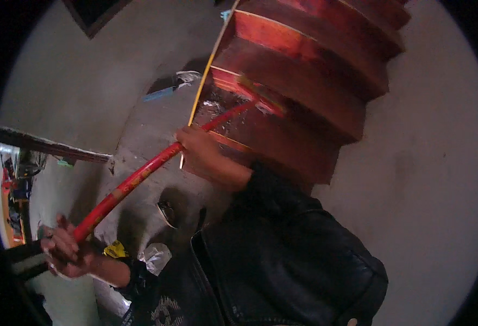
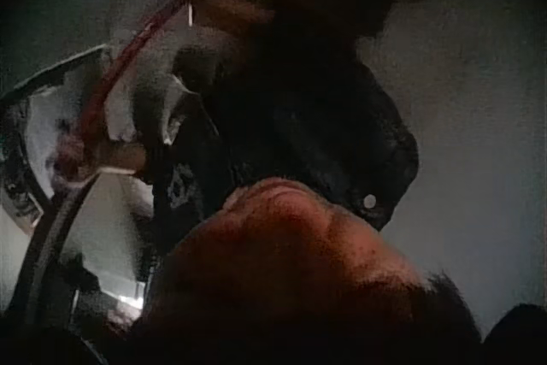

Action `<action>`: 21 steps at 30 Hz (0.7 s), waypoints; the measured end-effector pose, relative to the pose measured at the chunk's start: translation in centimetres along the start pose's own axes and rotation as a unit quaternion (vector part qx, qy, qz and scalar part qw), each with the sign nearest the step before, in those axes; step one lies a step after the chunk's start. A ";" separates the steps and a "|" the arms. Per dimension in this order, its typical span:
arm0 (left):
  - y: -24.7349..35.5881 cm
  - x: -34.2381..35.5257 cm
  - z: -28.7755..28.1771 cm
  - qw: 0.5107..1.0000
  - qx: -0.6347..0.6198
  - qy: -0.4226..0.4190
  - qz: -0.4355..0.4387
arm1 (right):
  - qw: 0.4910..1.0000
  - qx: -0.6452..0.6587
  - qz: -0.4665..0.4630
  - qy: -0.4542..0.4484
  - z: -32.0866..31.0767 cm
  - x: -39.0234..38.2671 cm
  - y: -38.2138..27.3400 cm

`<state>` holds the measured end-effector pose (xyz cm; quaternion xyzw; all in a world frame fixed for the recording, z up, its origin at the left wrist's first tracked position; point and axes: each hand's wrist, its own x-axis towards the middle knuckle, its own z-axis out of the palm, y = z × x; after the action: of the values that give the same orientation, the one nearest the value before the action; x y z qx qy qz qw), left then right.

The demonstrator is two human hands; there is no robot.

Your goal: The person moves a red bag and a yellow bag, then sweeps a spiral staircase with a red broom and collects debris into a dustpan. The person transfers the collected debris into a white bag and continues sweeping the stairs.

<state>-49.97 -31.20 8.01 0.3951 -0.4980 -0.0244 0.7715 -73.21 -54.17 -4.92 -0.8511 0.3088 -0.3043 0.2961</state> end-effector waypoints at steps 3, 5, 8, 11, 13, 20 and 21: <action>-6.7 -2.1 1.8 0.991 -0.045 -0.090 -0.087 | 0.994 -0.007 0.104 -0.012 -3.1 -5.8 1.4; -8.5 -4.3 7.0 0.885 -0.268 -0.239 -0.296 | 0.965 0.133 0.208 0.088 -2.2 -11.7 7.9; -10.0 -8.9 16.0 0.811 -0.125 -0.417 -0.391 | 0.937 -0.159 0.264 0.165 -3.9 -20.5 15.3; -10.6 -11.7 21.4 0.754 -0.238 -0.512 -0.334 | 0.911 -0.073 0.327 0.241 -3.8 -26.4 24.9; -9.9 -10.9 20.7 0.783 -0.197 -0.495 -0.322 | 0.915 -0.137 0.221 0.310 -2.7 -25.6 27.0; -5.5 -2.8 15.5 0.900 -0.026 -0.384 -0.205 | 0.971 0.056 0.064 0.224 3.9 -5.5 15.4; -4.6 -2.5 14.9 0.916 -0.003 -0.362 -0.174 | 0.976 0.048 0.056 0.203 4.6 -4.3 14.6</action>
<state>-61.29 -42.05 6.08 0.4377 -0.6668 -0.3012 0.5226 -77.74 -58.93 -19.45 -0.7377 0.3950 -0.4679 0.2843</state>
